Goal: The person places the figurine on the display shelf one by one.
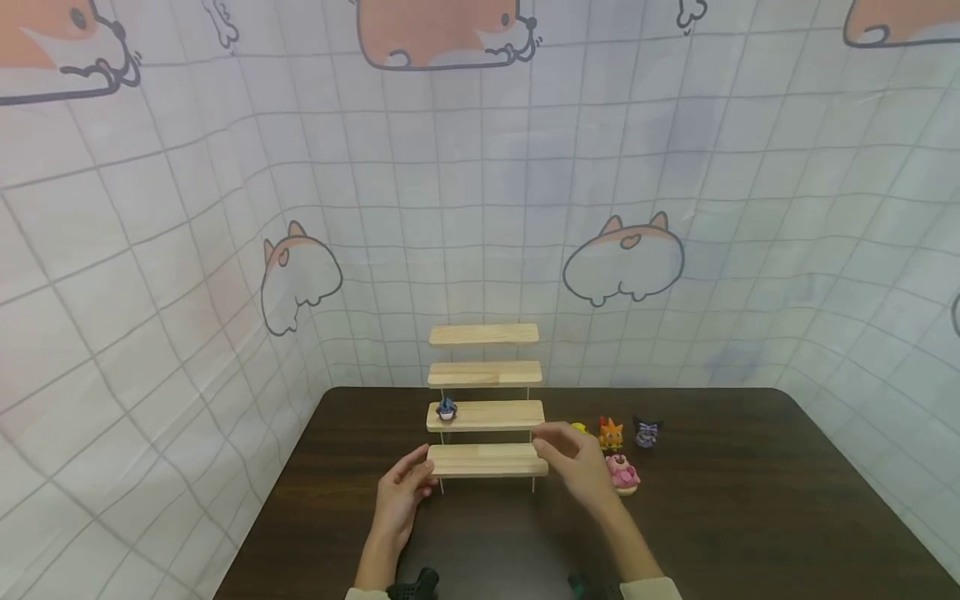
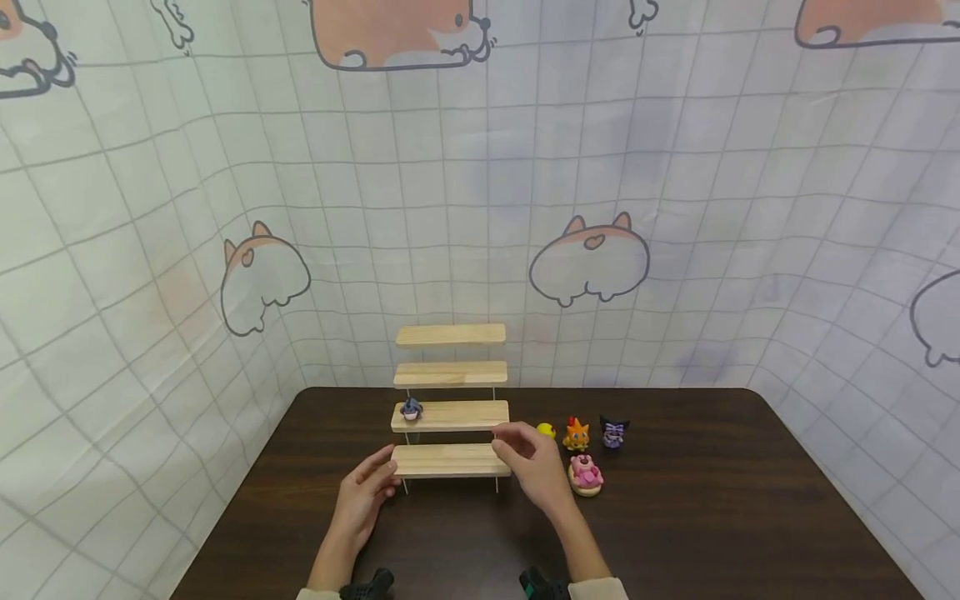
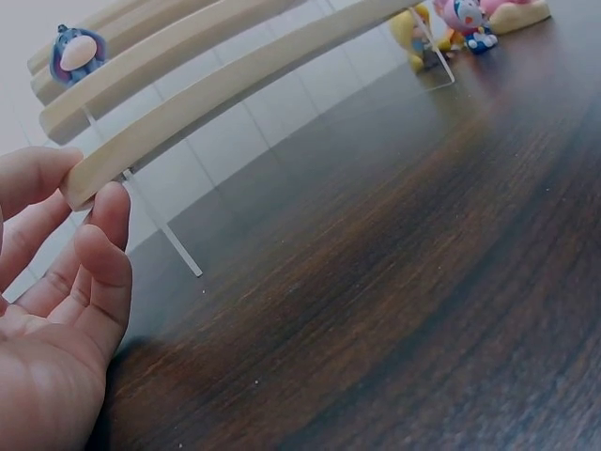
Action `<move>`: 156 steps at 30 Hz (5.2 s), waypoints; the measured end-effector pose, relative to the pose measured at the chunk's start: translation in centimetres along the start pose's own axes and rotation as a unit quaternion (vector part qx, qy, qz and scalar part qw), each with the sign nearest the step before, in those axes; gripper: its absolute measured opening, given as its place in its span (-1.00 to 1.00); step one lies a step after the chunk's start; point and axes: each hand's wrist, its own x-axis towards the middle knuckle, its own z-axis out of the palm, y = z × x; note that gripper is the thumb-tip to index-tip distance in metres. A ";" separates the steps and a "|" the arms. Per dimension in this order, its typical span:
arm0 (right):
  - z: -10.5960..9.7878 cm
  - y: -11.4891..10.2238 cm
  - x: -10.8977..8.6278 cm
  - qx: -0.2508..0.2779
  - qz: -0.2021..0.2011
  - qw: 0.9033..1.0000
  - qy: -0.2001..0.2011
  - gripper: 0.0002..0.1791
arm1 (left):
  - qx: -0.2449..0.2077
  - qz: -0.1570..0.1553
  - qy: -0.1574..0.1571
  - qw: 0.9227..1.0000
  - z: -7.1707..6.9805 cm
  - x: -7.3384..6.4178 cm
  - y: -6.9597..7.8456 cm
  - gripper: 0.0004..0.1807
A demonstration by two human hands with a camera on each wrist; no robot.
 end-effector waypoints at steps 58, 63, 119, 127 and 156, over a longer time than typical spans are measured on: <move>-12.8 5.2 -2.2 -0.147 0.094 0.985 -0.003 -0.48 | 0.002 0.006 0.003 1.000 -0.1 -0.2 -0.1 -0.45; -13.0 5.9 -2.3 -0.140 0.106 0.984 -0.013 -0.44 | 0.002 0.005 0.005 1.000 0.0 -0.1 -0.1 -0.45; -12.9 7.5 -2.4 -0.181 0.142 0.972 -0.054 -0.34 | 0.008 0.018 0.005 1.000 -0.1 -0.1 -0.3 -0.44; -12.9 7.4 -2.2 -0.184 0.146 0.971 -0.045 -0.32 | 0.012 0.013 0.009 1.000 0.0 -0.2 0.0 -0.45; -12.7 4.2 -1.7 -0.161 0.126 0.979 -0.018 -0.32 | 0.011 0.012 0.006 1.000 -0.1 -0.1 -0.2 -0.44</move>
